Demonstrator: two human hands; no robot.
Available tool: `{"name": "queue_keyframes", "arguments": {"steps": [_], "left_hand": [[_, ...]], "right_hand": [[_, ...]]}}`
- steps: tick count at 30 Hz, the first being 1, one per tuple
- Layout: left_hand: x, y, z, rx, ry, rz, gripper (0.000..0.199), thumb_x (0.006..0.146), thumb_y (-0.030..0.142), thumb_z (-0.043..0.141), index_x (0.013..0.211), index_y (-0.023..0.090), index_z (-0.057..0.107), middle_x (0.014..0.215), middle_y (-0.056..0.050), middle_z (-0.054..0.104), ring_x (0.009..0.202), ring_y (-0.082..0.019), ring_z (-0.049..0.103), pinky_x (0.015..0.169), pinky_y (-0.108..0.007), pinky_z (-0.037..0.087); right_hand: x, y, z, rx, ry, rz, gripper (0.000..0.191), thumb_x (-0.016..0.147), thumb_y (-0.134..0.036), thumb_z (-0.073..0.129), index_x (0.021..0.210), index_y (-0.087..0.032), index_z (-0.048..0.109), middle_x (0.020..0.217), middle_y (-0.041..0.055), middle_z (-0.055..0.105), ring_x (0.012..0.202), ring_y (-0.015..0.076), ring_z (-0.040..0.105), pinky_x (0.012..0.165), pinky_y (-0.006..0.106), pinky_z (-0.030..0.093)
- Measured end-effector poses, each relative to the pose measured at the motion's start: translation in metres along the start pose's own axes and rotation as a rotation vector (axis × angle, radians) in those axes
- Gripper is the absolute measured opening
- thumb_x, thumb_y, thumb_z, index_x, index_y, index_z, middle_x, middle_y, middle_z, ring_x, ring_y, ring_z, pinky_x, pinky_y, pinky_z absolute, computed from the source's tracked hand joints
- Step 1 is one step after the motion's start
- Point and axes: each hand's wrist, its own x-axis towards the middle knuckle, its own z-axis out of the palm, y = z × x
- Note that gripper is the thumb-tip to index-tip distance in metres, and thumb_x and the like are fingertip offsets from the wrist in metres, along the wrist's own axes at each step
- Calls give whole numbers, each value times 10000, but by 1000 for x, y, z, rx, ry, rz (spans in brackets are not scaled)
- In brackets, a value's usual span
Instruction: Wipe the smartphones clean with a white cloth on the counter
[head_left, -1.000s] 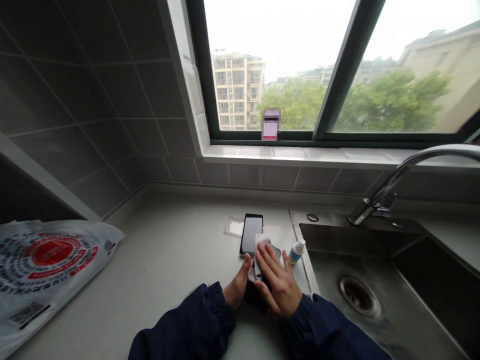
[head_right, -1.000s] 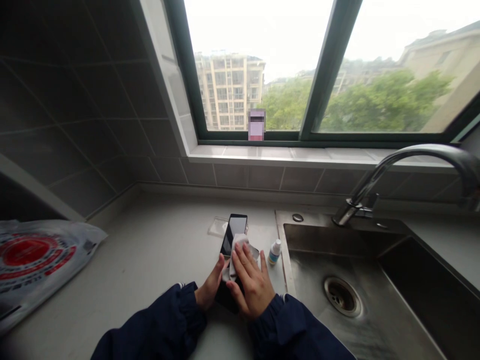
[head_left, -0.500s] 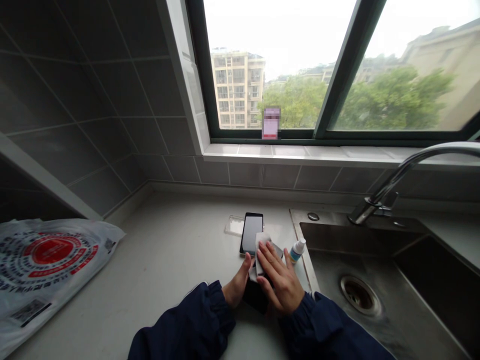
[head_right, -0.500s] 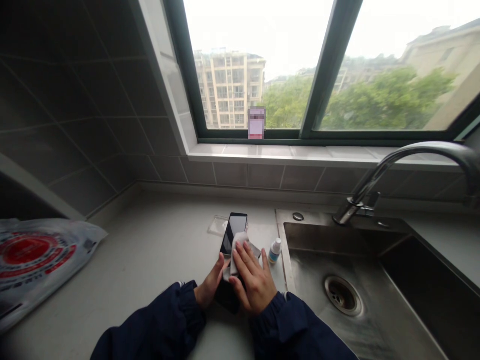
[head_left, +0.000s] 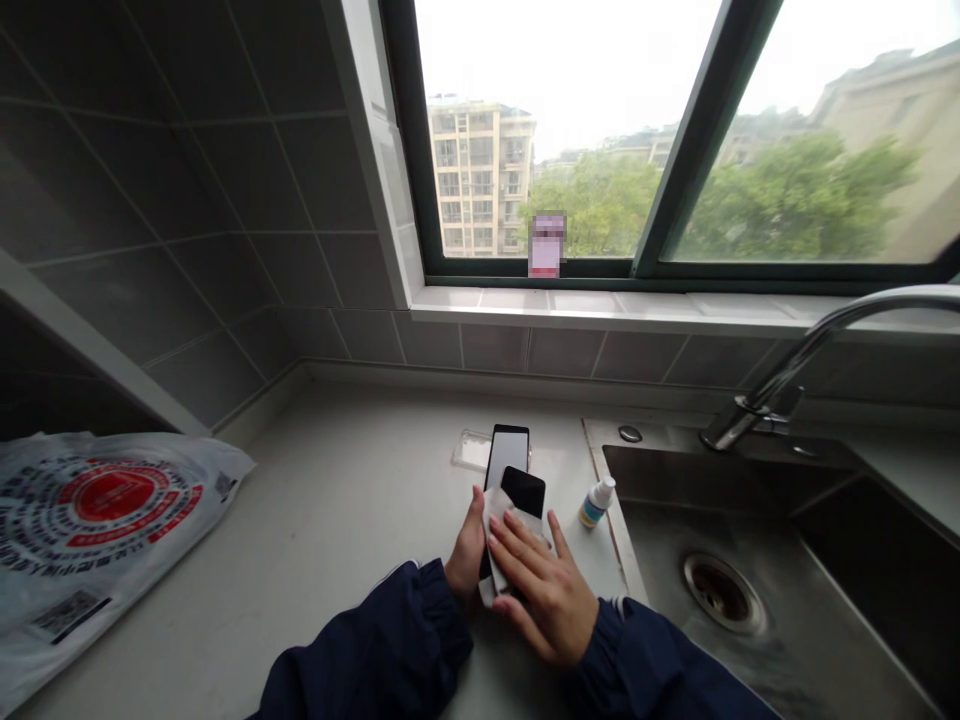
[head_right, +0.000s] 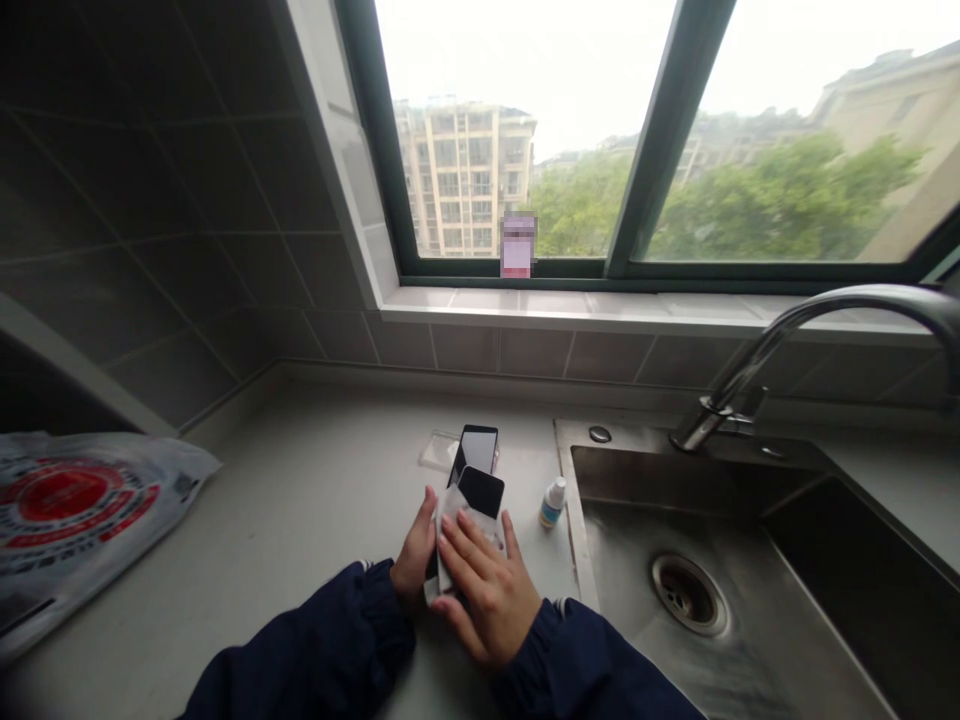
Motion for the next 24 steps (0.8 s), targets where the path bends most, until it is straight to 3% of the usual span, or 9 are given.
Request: {"name": "queue_keyframes", "arguments": {"steps": [3, 6, 9, 13, 17, 20, 24], "left_hand": [[-2, 2, -4, -66, 12, -83, 913, 792, 785, 385, 1096, -39, 636, 941, -231, 722, 1001, -317, 677, 1041, -404, 411], [-4, 1, -5, -118, 66, -26, 800, 805, 752, 422, 1055, 30, 661, 852, -171, 734, 829, -259, 709, 945, -375, 475], [-4, 2, -2, -93, 53, 58, 756, 828, 729, 407, 1078, 60, 655, 826, -155, 732, 778, -257, 706, 901, -402, 488], [-6, 7, 5, -28, 25, 95, 838, 838, 737, 360, 1250, 38, 569, 989, -203, 716, 920, -311, 687, 956, -460, 453], [-7, 10, 7, -14, 7, 95, 835, 846, 727, 363, 1343, 70, 501, 1150, -209, 671, 1092, -336, 630, 1030, -471, 404], [-4, 9, 3, 4, -55, 82, 807, 870, 701, 345, 1352, 72, 496, 1233, -211, 632, 1208, -331, 561, 1091, -464, 339], [-2, 6, 3, 112, -215, 99, 734, 887, 655, 385, 1338, 94, 530, 1388, -174, 534, 1384, -303, 371, 1164, -407, 214]], "right_hand": [[0, -6, -4, 76, 0, -60, 521, 961, -380, 439, 1429, -151, 426, 1449, 106, 464, 1404, 274, 342, 1174, 554, -70], [0, -8, -6, 128, 9, -97, 477, 954, -372, 458, 1381, -163, 486, 1397, 87, 530, 1382, 266, 384, 1176, 566, -59], [0, -6, -9, 156, 54, -106, 386, 941, -313, 485, 1299, -195, 568, 1322, 64, 602, 1341, 248, 448, 1189, 564, 3], [-1, 0, -12, 138, 111, -84, 314, 927, -209, 495, 1210, -213, 632, 1254, 50, 653, 1293, 229, 509, 1197, 548, 77], [-3, 11, -13, 53, 84, -58, 351, 922, -174, 498, 1257, -204, 600, 1323, 61, 603, 1328, 233, 466, 1194, 548, 89], [-5, 20, -9, -27, 90, 8, 444, 939, -180, 466, 1382, -172, 486, 1424, 92, 499, 1383, 250, 382, 1186, 554, 90], [-6, 26, -1, -87, 155, 132, 566, 970, -235, 403, 1513, -153, 265, 1495, 140, 386, 1417, 296, 301, 1149, 584, 188]]}}
